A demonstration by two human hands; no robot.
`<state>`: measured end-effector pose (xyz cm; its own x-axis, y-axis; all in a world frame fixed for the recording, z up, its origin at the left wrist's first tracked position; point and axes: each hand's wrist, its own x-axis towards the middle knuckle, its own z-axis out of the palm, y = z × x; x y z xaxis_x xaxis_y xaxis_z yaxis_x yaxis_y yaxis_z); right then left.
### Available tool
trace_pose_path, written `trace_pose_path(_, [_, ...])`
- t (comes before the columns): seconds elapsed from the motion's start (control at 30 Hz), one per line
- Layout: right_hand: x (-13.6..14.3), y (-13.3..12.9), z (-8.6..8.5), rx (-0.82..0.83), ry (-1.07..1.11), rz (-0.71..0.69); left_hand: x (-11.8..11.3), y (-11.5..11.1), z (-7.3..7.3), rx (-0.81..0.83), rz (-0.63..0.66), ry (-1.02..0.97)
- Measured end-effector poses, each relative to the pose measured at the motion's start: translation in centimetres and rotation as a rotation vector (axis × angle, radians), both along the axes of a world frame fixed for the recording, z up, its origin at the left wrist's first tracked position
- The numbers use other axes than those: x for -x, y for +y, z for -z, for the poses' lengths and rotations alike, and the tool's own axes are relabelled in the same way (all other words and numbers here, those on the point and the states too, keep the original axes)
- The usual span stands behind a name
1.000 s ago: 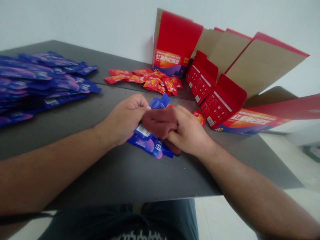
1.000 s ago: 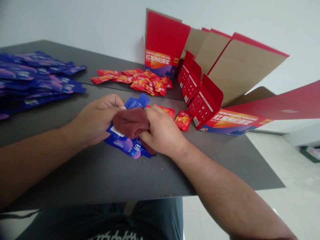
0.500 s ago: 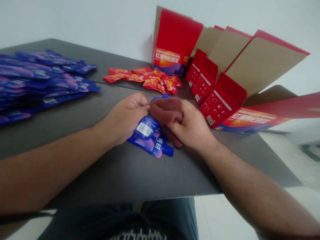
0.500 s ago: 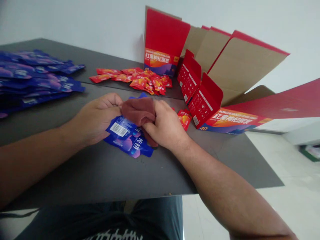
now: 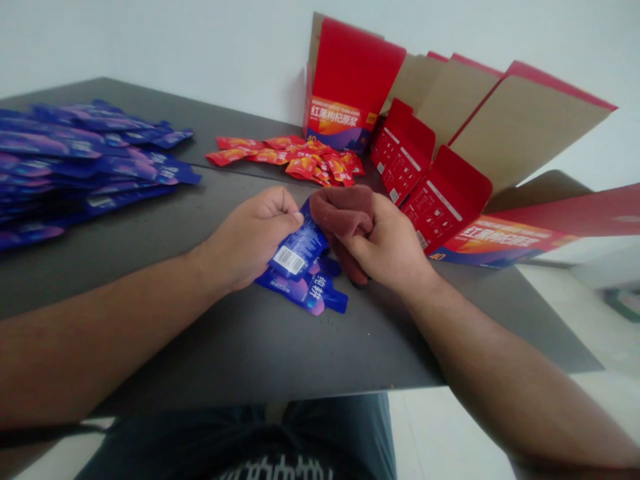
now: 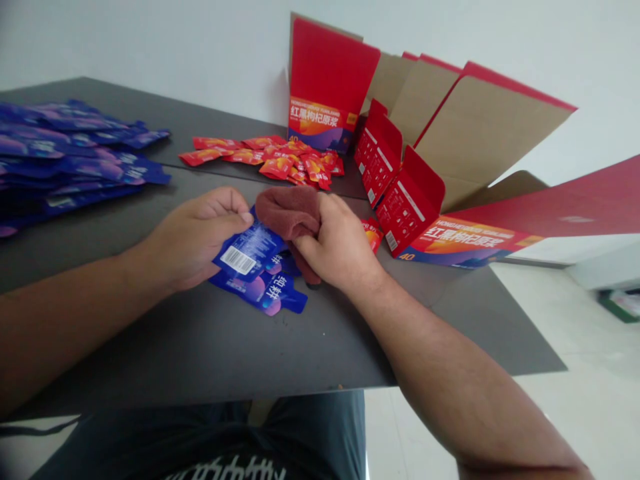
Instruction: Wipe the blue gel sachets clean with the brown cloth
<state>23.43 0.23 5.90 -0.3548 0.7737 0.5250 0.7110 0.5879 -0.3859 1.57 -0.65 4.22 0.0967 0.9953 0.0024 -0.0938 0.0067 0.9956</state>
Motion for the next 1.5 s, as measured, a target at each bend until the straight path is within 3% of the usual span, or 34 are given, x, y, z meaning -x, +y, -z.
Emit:
trace_pose_path(0.13, [1.4,-2.0,0.7,0.0,-0.12,-0.288,0.1,0.2,-0.1,-0.057,-0.063,0.044])
trace_pose_path(0.2, [1.6,-2.5,0.7,0.026,-0.159,-0.348,0.1,0.3,-0.2,-0.077,-0.067,0.077])
trace_pose_path(0.27, [1.3,-2.2,0.5,0.006,-0.14,-0.276,0.1,0.3,-0.3,-0.052,-0.06,0.054])
trace_pose_path(0.37, [0.4,-0.8,-0.1,-0.017,-0.049,-0.01,-0.1,0.2,-0.2,0.011,-0.038,-0.013])
trace_pose_path(0.47, [-0.1,0.0,-0.3,0.008,0.024,0.058,-0.1,0.1,0.0,0.012,-0.015,-0.01])
trace_pose_path(0.7, [1.6,-2.2,0.8,0.037,-0.143,-0.336,0.1,0.3,-0.2,-0.069,-0.072,0.071])
trace_pose_path(0.77, [1.4,-2.1,0.7,0.04,-0.14,-0.295,0.1,0.3,-0.1,-0.064,-0.066,0.056])
trace_pose_path(0.9, [0.0,-0.2,0.1,0.0,-0.003,-0.002,-0.1,0.3,0.1,-0.003,-0.03,-0.015])
trace_pose_path(0.97, [-0.4,0.5,-0.1,0.007,0.049,0.054,-0.1,0.1,0.2,0.008,-0.02,-0.005])
trace_pose_path(1.07, [0.0,0.0,0.0,0.025,0.048,-0.035,-0.1,0.0,0.1,0.0,-0.034,0.004])
trace_pose_path(1.2, [1.4,-2.0,0.6,0.056,-0.129,-0.316,0.1,0.2,-0.1,-0.063,-0.059,0.06])
trace_pose_path(1.27, [1.5,-2.2,0.8,0.057,-0.166,-0.341,0.1,0.3,-0.1,-0.081,-0.055,0.072])
trace_pose_path(1.43, [0.1,-0.3,0.1,-0.001,-0.009,-0.012,-0.1,0.3,0.0,-0.001,-0.045,0.001])
trace_pose_path(1.5, [-0.3,0.3,-0.1,0.01,0.052,0.03,-0.1,0.2,0.0,0.015,-0.025,0.005])
